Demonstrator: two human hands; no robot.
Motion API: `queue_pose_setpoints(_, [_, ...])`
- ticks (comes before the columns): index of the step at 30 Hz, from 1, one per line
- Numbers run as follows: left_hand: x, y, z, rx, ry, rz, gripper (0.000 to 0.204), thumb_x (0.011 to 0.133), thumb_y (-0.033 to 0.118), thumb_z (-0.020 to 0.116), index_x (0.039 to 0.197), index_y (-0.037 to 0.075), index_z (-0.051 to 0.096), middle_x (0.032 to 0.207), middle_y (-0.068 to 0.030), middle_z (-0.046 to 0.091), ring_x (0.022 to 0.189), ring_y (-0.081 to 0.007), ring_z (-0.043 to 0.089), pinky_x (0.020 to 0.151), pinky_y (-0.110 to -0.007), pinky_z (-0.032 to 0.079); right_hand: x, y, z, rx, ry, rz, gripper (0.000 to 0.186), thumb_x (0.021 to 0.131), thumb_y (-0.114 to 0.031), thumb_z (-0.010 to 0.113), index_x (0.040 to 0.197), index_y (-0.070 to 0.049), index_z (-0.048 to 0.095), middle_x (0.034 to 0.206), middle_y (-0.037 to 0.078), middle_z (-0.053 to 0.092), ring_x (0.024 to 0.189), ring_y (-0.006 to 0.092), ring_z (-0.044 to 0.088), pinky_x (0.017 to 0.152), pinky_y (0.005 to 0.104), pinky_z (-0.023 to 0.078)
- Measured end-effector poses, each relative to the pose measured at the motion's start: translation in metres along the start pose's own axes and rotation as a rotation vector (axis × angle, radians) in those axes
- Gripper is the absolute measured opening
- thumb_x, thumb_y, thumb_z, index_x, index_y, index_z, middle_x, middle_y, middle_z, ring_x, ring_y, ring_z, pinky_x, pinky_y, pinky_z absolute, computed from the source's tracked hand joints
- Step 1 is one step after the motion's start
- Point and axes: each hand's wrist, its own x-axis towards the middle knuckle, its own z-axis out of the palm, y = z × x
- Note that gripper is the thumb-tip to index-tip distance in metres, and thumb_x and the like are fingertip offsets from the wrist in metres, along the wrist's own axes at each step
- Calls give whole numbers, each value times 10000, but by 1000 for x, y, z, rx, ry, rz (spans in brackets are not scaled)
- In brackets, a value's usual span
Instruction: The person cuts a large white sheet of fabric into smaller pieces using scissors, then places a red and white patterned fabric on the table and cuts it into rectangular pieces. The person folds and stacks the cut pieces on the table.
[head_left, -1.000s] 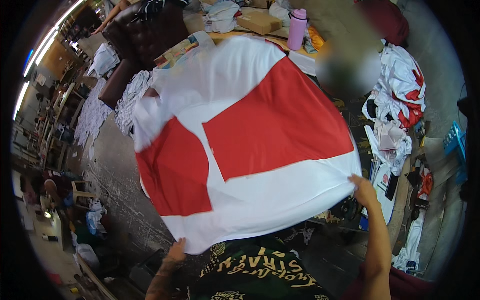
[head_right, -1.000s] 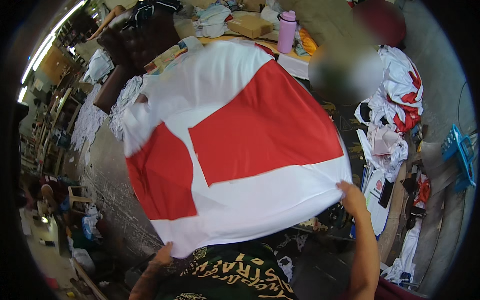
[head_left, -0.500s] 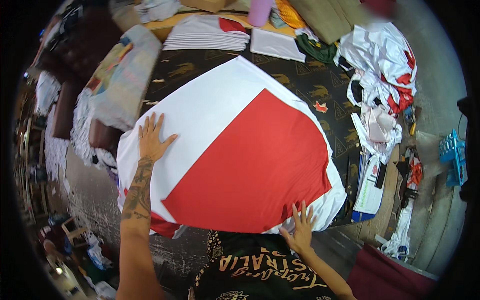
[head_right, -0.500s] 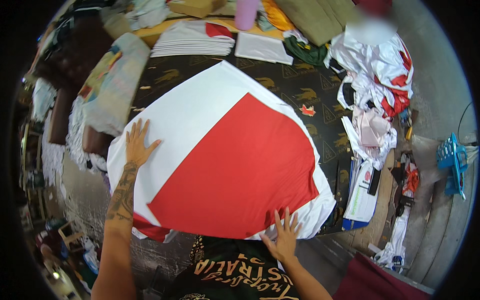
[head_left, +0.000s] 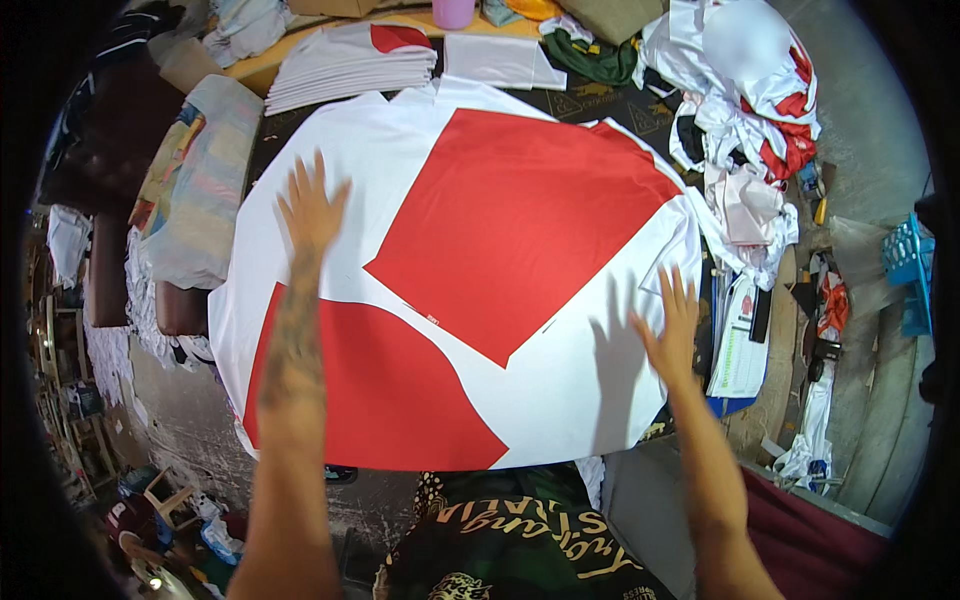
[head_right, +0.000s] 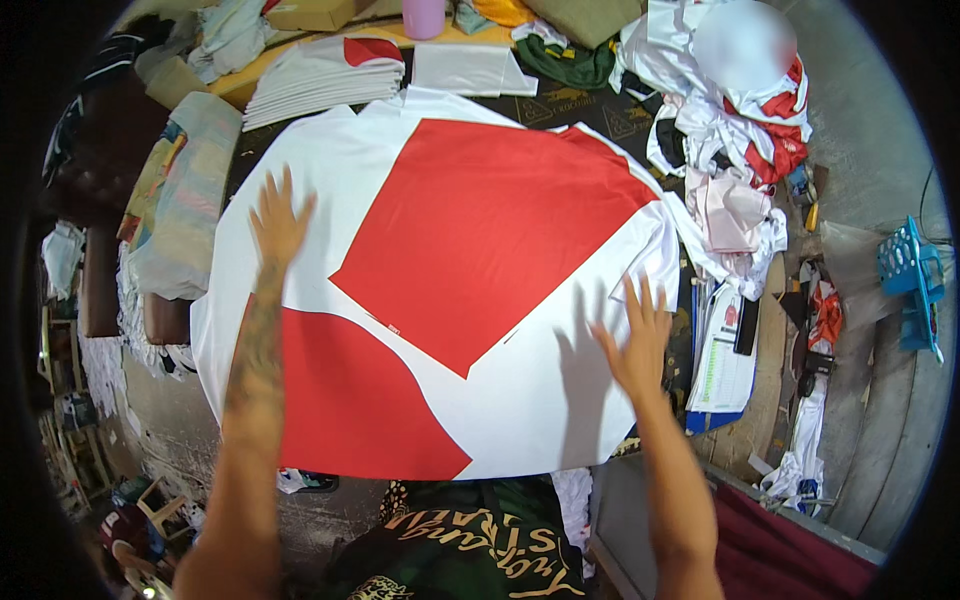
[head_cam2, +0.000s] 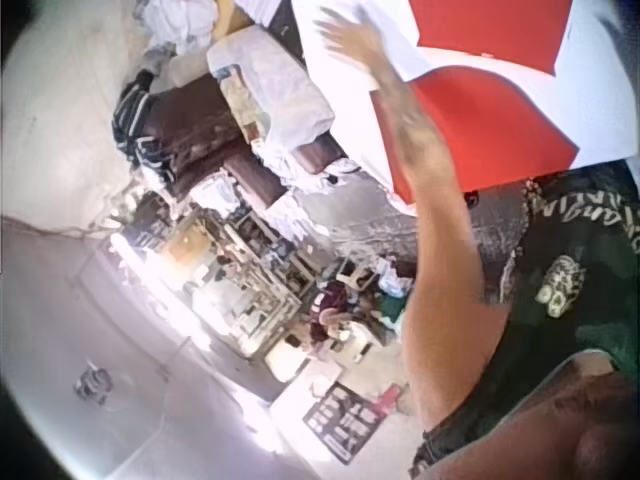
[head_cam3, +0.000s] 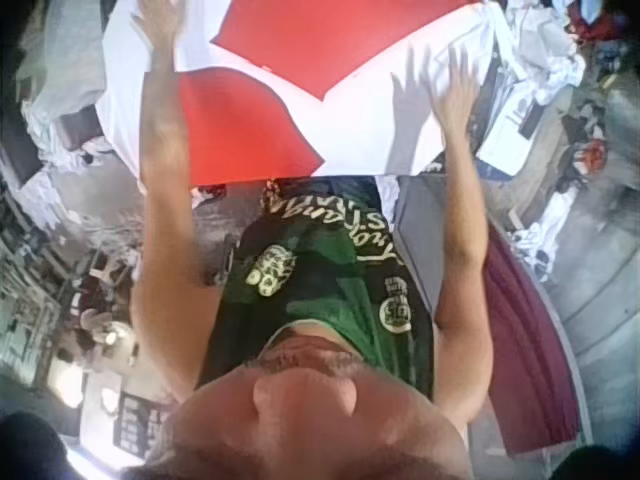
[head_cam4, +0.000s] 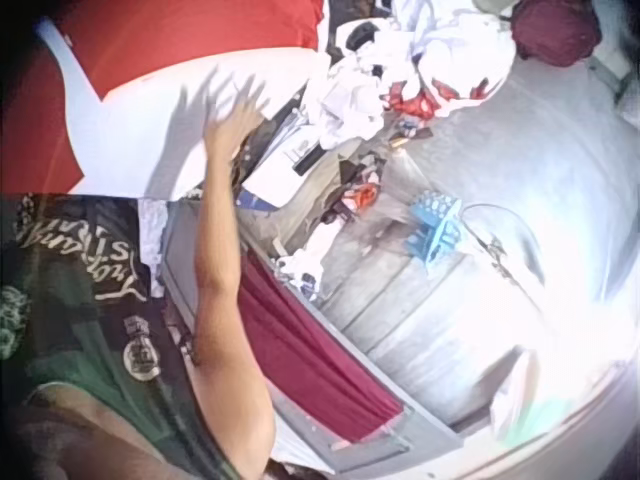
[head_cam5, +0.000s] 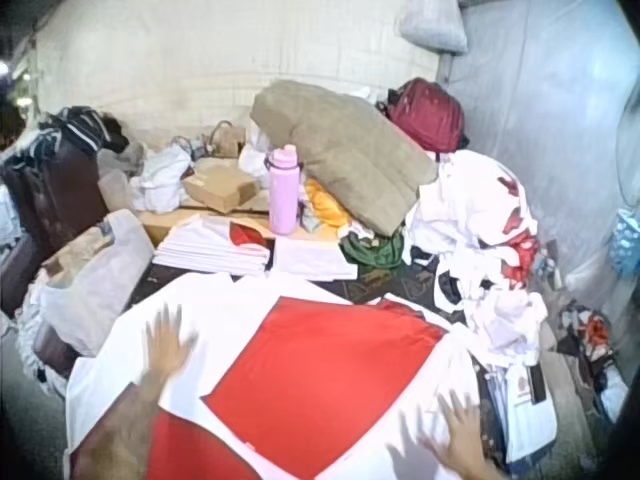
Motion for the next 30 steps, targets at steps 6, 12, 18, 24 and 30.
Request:
queue_pose_setpoints(6, [-336, 140, -72, -433, -108, 289, 961, 992, 454, 687, 1691, -28, 236, 1751, -284, 232, 1646, -475, 139, 1316, -670, 40, -217, 50, -25, 166, -238, 413, 816, 1030, -211, 663, 1689, 18, 238, 1723, 323, 254, 1570, 520, 295, 1281, 511, 300])
queue_pose_setpoints(12, [-487, 250, -107, -591, -561, 859, 674, 865, 372, 838, 1468, 168, 613, 1586, -171, 470, 1510, -398, 411, 1237, -618, 334, -190, 113, -28, 93, -176, 278, 291, 944, -158, 784, 1074, 51, 630, 1007, 224, 712, 948, 408, 697, 816, 502, 528])
queue_pose_setpoints(18, [-485, 247, -105, -768, -482, 584, 211, 880, 96, 788, 1055, 32, 691, 1025, -114, 670, 1073, -282, 640, 910, -409, 554, -246, 165, -113, 1141, -721, 664, 351, 953, -339, 853, 1037, -65, 650, 921, 17, 650, 835, 108, 655, 704, 317, 521])
queue_pose_setpoints(24, [-495, 236, -129, -957, -212, 58, 119, 943, 142, 775, 1001, 42, 804, 1008, -58, 745, 1060, -290, 577, 968, -417, 461, -285, 133, -128, 596, -1255, 217, 741, 914, -579, 821, 1322, -3, 595, 1241, 218, 669, 1254, 377, 634, 1050, 491, 482])
queue_pose_setpoints(30, [-506, 255, -130, -873, -289, 238, 136, 952, 189, 776, 1039, 97, 824, 1028, 4, 683, 1118, -269, 548, 1012, -439, 382, -232, 77, -82, 524, -1409, 114, 909, 828, -703, 840, 1375, -25, 581, 1090, 213, 684, 1065, 384, 671, 946, 471, 506])
